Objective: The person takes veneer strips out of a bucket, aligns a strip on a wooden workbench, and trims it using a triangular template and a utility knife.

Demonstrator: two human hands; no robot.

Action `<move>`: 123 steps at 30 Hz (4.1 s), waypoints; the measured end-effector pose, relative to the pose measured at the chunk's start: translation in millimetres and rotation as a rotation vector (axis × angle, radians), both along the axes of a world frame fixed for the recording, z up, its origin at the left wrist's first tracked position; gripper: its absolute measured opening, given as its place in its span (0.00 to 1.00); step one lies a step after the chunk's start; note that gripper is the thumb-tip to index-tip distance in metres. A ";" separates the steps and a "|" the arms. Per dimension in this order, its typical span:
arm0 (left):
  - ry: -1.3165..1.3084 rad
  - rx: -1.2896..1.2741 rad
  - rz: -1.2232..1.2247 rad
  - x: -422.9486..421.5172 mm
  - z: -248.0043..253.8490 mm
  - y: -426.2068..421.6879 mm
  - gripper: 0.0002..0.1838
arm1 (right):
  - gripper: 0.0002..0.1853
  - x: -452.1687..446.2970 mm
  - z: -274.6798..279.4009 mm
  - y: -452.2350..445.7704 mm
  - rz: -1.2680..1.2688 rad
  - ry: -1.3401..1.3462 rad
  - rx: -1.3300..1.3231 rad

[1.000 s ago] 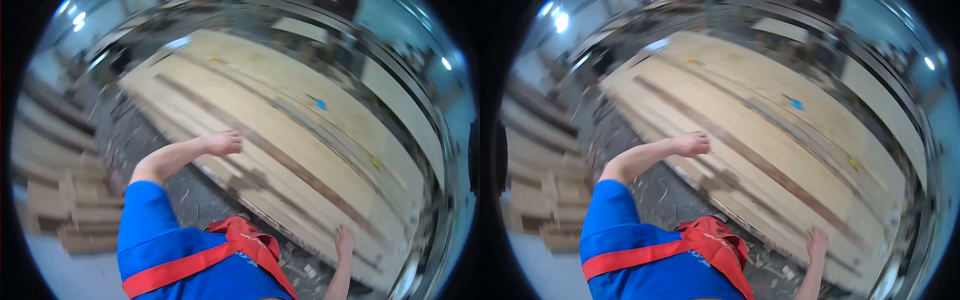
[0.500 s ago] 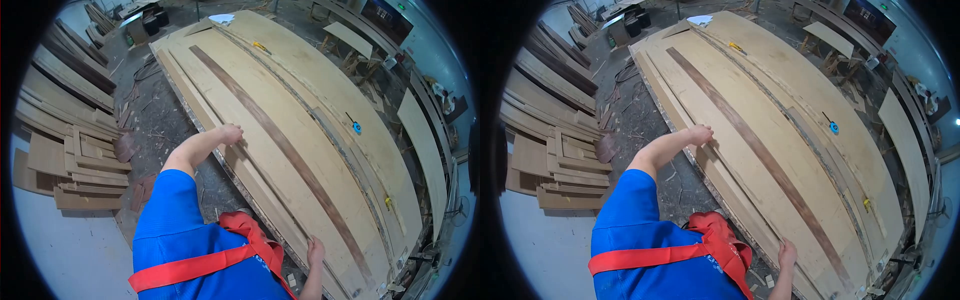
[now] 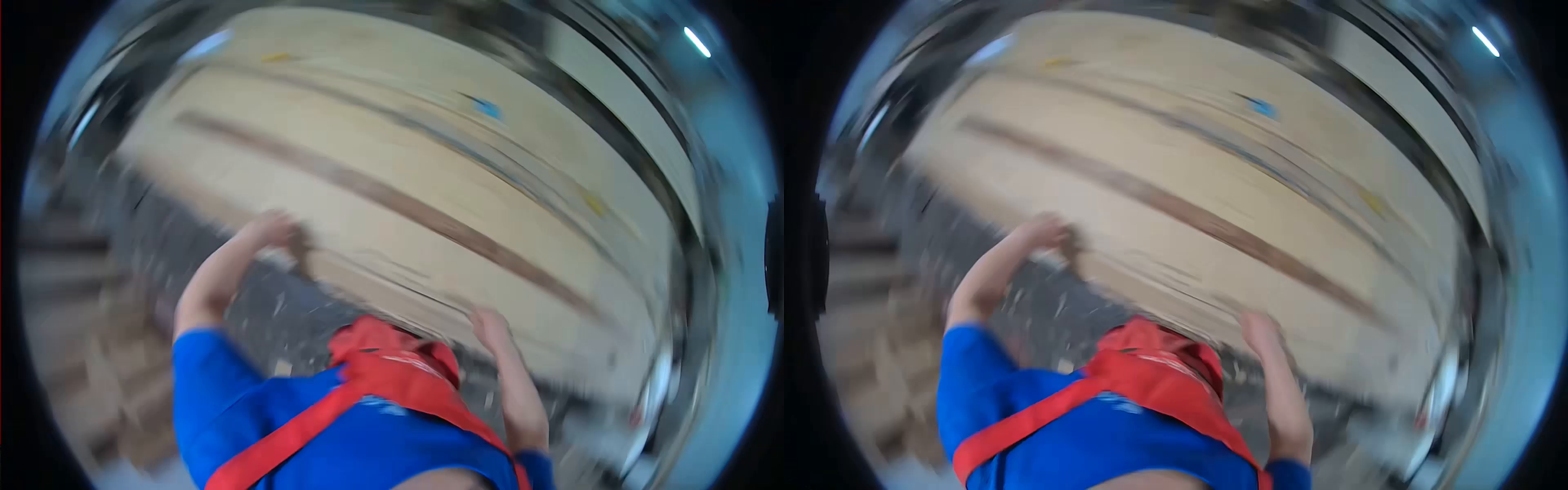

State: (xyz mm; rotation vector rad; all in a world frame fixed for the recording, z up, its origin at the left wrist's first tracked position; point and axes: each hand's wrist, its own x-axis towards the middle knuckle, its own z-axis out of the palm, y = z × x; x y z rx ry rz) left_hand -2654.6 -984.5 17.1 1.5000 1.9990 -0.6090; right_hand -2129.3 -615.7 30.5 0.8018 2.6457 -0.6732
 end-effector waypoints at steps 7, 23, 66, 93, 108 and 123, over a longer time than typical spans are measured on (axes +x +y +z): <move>-0.290 0.324 -0.081 91.9 28.7 51.9 0.36 | 0.14 6.5 -15.5 -19.8 0.046 0.136 0.027; 0.052 0.275 -0.167 156.2 20.7 57.6 0.55 | 0.15 27.0 -32.8 -38.1 -0.089 0.113 0.005; 0.061 0.731 -0.030 181.2 3.9 57.1 0.50 | 0.26 36.8 -37.6 -46.2 -0.087 0.402 0.250; -0.020 0.756 -0.113 181.5 -4.5 62.0 0.47 | 0.48 39.0 -12.6 -43.0 0.121 0.120 0.246; -0.006 0.639 -0.176 180.8 3.2 64.1 0.50 | 0.48 155.9 14.5 20.1 0.056 -0.116 0.265; 0.007 0.554 -0.200 179.3 -1.2 74.3 0.47 | 0.35 173.9 11.2 36.1 0.138 0.023 0.368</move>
